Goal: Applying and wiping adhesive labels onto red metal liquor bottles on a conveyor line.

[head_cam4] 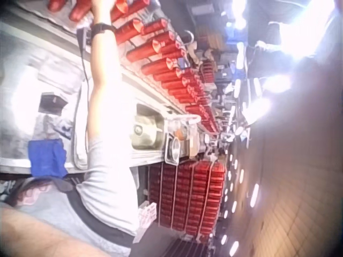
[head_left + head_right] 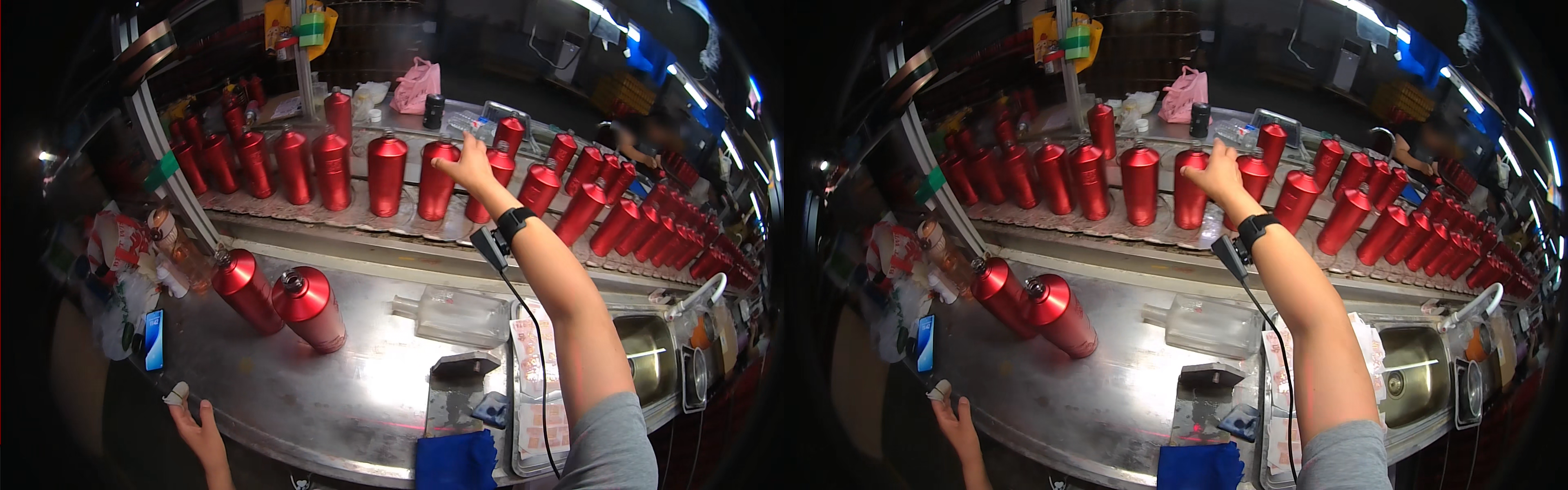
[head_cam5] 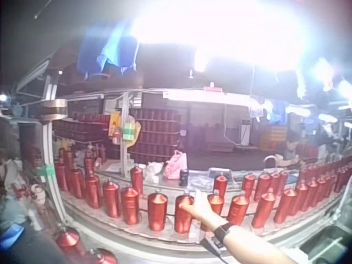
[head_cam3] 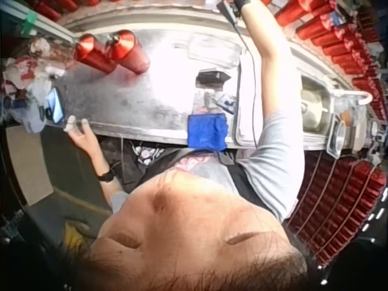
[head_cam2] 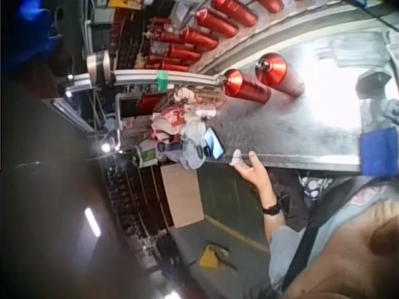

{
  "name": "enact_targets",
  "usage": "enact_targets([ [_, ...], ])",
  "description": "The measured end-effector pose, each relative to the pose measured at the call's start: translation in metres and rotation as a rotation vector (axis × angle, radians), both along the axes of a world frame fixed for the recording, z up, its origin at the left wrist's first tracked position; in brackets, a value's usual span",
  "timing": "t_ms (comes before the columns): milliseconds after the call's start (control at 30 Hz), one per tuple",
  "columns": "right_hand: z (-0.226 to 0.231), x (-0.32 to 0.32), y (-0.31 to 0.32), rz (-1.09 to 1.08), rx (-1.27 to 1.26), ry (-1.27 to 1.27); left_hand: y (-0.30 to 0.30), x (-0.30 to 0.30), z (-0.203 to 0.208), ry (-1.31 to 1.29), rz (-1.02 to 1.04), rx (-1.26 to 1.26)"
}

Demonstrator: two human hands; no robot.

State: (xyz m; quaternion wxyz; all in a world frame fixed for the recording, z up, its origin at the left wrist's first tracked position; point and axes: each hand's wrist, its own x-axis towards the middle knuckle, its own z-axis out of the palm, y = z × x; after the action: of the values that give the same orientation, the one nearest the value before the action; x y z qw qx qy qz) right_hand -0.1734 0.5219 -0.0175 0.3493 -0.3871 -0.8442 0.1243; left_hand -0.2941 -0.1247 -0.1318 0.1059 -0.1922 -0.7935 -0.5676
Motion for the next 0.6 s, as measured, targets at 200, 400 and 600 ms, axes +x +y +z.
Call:
enact_targets([
  [200, -0.021, -0.014, 0.033, -0.159, -0.157, -0.049, 0.003, -0.01, -0.017, -0.018, 0.002, 0.024],
  [400, -0.041, 0.0, 0.035, -0.148, 0.109, 0.121, 0.0, -0.017, -0.026, -0.056, -0.023, 0.065],
  [600, -0.039, 0.044, 0.029, -0.155, 0.163, 0.11, -0.002, 0.005, -0.006, -0.068, -0.061, 0.08],
])
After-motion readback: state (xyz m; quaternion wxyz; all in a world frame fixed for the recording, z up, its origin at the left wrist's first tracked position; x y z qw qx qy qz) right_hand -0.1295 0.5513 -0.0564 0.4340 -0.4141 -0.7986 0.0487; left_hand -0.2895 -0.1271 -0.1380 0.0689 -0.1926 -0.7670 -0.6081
